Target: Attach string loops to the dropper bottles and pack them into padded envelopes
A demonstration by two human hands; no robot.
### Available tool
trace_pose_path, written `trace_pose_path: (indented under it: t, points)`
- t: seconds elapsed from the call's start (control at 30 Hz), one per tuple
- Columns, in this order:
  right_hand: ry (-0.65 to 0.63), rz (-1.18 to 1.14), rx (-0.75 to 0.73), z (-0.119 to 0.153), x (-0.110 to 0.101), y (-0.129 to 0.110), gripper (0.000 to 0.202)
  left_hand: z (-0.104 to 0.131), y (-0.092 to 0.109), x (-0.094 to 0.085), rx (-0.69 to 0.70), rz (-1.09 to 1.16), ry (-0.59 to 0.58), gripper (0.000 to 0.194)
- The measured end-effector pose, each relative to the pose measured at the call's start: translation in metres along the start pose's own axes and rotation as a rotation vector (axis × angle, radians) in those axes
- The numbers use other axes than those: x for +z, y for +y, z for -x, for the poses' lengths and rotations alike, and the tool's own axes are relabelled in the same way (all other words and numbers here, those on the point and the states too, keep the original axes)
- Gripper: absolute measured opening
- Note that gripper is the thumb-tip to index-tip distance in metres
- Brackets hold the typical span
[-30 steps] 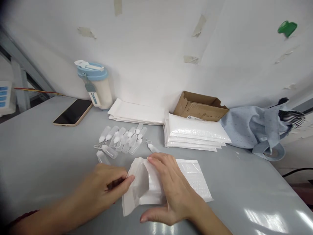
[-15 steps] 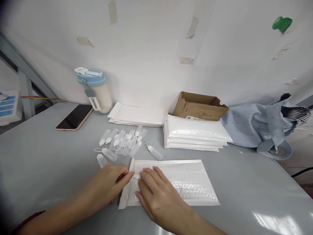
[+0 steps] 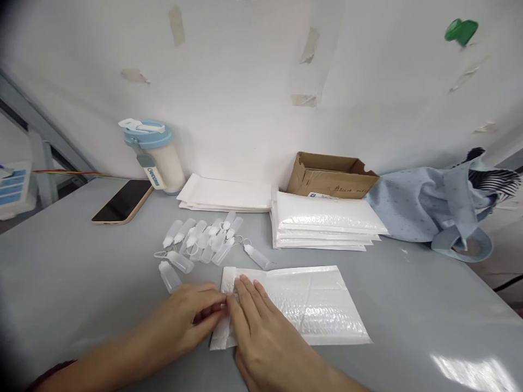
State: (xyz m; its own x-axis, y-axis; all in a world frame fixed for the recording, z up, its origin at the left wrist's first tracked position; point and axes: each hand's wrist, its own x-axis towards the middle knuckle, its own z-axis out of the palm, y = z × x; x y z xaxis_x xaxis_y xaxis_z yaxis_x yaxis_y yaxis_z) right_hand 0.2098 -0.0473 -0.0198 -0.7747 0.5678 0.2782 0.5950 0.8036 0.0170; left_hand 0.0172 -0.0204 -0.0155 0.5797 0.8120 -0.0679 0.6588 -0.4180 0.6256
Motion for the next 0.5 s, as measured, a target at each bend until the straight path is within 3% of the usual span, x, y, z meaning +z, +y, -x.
trace_pose_path:
  t: [0.17,0.27,0.5]
  points:
    - [0.2,0.18,-0.061,0.0,0.014,-0.005,0.034,0.002,-0.002,0.001,0.087,-0.078,0.049,0.021]
    - [0.215,0.212,-0.064,0.0,0.018,-0.007,0.033,0.002,-0.003,0.001,0.186,-0.094,0.117,0.027]
    - [0.2,0.248,-0.042,-0.001,0.007,0.0,0.037,0.007,-0.004,-0.007,0.327,-0.181,0.057,0.05]
